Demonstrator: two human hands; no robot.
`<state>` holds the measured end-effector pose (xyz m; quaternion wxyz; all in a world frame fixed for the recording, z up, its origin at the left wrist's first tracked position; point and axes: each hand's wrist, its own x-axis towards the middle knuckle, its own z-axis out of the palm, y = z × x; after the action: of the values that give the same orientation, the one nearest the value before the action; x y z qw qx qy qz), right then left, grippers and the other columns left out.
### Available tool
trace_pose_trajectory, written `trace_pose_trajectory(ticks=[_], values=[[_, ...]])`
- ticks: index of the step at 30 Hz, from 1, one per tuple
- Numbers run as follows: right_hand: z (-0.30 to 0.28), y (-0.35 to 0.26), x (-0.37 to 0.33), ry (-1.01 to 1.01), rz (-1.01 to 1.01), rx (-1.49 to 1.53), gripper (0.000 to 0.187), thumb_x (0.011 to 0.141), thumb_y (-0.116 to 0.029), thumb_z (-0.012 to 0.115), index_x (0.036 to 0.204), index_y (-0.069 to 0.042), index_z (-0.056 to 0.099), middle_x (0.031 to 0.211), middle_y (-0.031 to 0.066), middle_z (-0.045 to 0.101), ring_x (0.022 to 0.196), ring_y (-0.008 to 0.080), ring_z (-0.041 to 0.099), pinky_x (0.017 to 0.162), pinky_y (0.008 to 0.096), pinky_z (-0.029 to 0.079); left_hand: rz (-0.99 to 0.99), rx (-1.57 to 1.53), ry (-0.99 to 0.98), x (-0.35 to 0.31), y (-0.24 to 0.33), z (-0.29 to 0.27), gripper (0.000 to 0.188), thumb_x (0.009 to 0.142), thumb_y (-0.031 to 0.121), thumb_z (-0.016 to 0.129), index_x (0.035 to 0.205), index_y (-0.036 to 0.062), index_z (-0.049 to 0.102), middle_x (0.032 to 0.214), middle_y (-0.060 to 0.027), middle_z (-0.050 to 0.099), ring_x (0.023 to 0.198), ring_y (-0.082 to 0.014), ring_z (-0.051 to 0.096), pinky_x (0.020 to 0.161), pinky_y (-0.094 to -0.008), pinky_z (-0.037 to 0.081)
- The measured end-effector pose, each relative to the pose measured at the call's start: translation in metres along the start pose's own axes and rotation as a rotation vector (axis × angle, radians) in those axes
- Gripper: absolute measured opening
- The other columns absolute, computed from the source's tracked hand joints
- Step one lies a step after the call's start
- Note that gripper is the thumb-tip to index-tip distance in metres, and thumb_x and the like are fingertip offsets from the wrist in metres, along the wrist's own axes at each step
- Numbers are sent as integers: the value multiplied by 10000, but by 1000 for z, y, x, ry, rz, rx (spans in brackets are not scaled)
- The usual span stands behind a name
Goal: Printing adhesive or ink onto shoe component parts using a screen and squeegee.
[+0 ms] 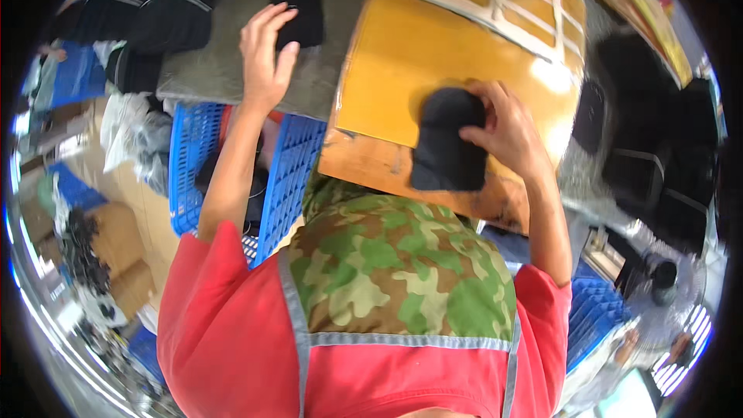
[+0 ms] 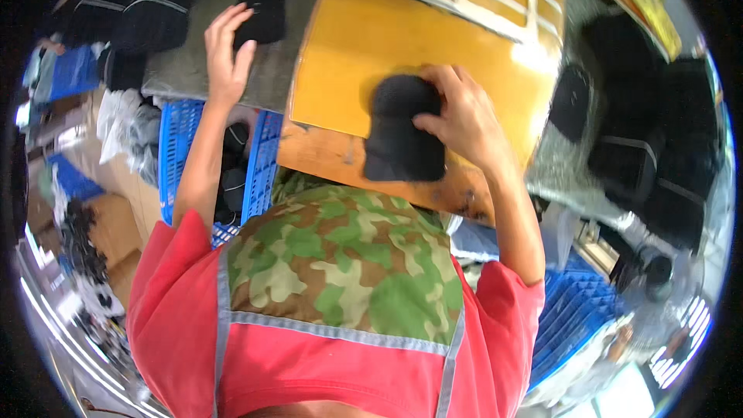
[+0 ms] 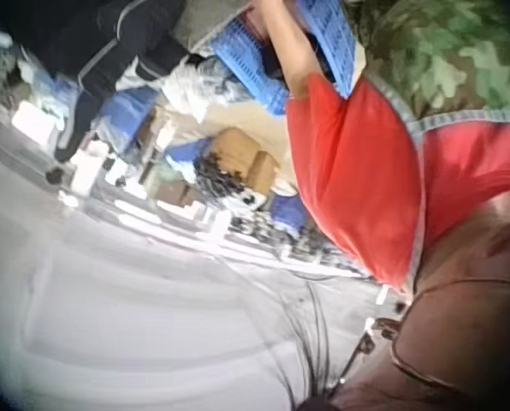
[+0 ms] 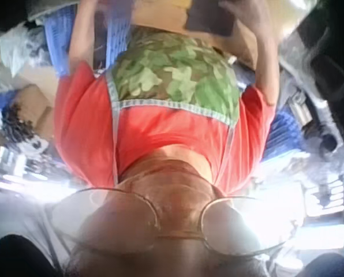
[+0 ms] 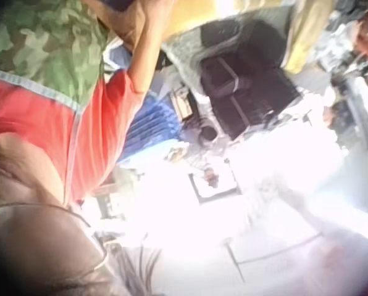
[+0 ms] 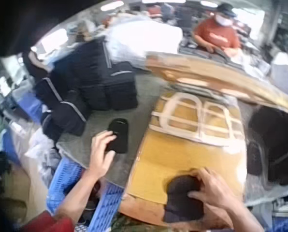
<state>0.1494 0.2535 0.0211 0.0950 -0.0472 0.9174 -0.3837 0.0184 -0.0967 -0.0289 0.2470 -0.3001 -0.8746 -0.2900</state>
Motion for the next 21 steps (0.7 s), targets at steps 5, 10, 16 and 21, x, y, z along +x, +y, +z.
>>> trace_pose_trajectory(ticks=[5,10,16,21], values=[[8,21,-14,92,125,-2,430,720,-82,800,1088,3,593,824,201,607,717,324,621,671,414,499,-46,-301,-202,3,80,31,258,870,-33,541,1089,18,667,1117,-106,647,1069,-264,613,941,-359,465],[15,37,-29,166,62,96,304,778,-90,762,1023,27,626,776,224,602,693,308,631,646,401,489,-14,-471,-364,-4,131,48,257,889,-30,540,1114,17,655,1088,-103,641,998,-221,617,881,-346,484],[21,62,-20,249,104,482,240,871,-115,715,1062,22,663,698,94,659,646,135,613,618,318,505,-255,-729,-496,-7,147,54,380,948,38,532,1327,35,512,1104,-82,627,894,-148,573,824,-279,468],[16,59,-9,204,169,665,247,916,-177,702,1077,7,667,785,36,674,713,80,611,623,255,513,-431,-846,-620,7,148,53,459,959,51,535,1404,38,422,1114,-68,585,947,-120,557,839,-262,454]])
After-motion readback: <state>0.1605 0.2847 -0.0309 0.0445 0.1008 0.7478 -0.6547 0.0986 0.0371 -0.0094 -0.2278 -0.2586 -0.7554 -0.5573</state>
